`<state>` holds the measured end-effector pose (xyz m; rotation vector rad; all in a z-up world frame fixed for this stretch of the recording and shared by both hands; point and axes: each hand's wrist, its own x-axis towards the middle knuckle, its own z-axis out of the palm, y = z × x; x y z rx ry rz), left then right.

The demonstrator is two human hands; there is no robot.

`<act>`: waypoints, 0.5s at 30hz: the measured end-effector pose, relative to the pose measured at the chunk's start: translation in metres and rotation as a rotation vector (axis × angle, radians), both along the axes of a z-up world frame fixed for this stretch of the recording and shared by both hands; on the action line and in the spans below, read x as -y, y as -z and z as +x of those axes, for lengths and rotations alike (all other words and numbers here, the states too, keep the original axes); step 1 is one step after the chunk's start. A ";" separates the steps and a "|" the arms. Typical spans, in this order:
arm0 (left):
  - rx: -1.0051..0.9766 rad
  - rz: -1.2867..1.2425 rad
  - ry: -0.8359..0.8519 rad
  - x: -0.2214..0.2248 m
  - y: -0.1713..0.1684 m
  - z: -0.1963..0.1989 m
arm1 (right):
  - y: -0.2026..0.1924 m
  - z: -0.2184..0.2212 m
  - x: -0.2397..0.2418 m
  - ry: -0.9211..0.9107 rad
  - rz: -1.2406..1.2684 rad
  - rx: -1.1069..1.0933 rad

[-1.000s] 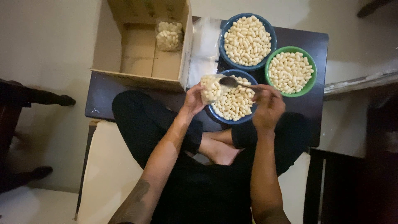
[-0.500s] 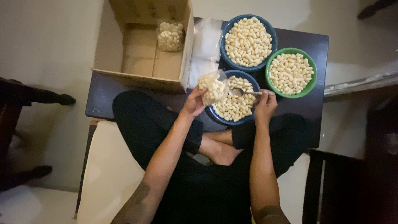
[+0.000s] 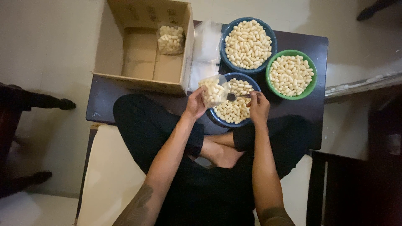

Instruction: Transferring small white food items from a bowl into a plastic bag using a spoon.

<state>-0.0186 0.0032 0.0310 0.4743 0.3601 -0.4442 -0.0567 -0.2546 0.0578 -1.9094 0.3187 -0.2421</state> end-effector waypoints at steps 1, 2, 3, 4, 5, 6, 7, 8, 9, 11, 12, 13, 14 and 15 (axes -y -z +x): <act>0.003 0.000 -0.001 0.000 -0.001 0.000 | 0.001 0.000 0.000 -0.001 0.000 0.003; 0.004 0.003 0.009 0.001 -0.001 0.000 | 0.001 0.000 0.000 0.013 -0.008 -0.002; 0.007 0.005 0.018 0.002 -0.002 0.002 | 0.002 0.002 0.001 0.026 -0.017 -0.005; 0.012 0.005 0.017 0.004 0.004 0.004 | 0.006 0.001 0.004 0.025 -0.017 -0.001; 0.001 -0.007 0.007 0.003 0.010 0.006 | 0.011 0.002 0.004 0.045 -0.005 -0.006; -0.009 -0.018 -0.003 0.002 0.015 0.009 | 0.015 0.003 0.005 0.066 0.007 -0.012; -0.006 -0.016 -0.007 0.002 0.009 0.007 | 0.011 0.003 0.005 0.061 0.009 -0.009; -0.005 0.004 -0.008 0.002 0.004 0.005 | 0.008 0.003 0.007 0.100 0.004 -0.011; -0.006 0.023 -0.007 0.003 -0.001 0.002 | 0.005 0.001 0.010 0.140 -0.002 -0.014; -0.004 0.033 -0.004 0.003 -0.008 0.003 | -0.009 -0.002 0.001 0.129 -0.003 -0.020; -0.004 0.043 0.000 0.004 -0.011 0.004 | -0.016 -0.004 -0.003 0.119 -0.004 -0.027; -0.003 0.042 0.002 0.003 -0.005 0.003 | -0.007 -0.003 -0.002 0.122 -0.005 -0.026; -0.008 0.057 0.016 0.003 0.000 0.003 | 0.003 -0.002 -0.001 0.078 -0.030 -0.049; -0.006 0.072 0.029 0.003 0.004 0.007 | 0.011 0.003 0.000 0.036 -0.054 -0.065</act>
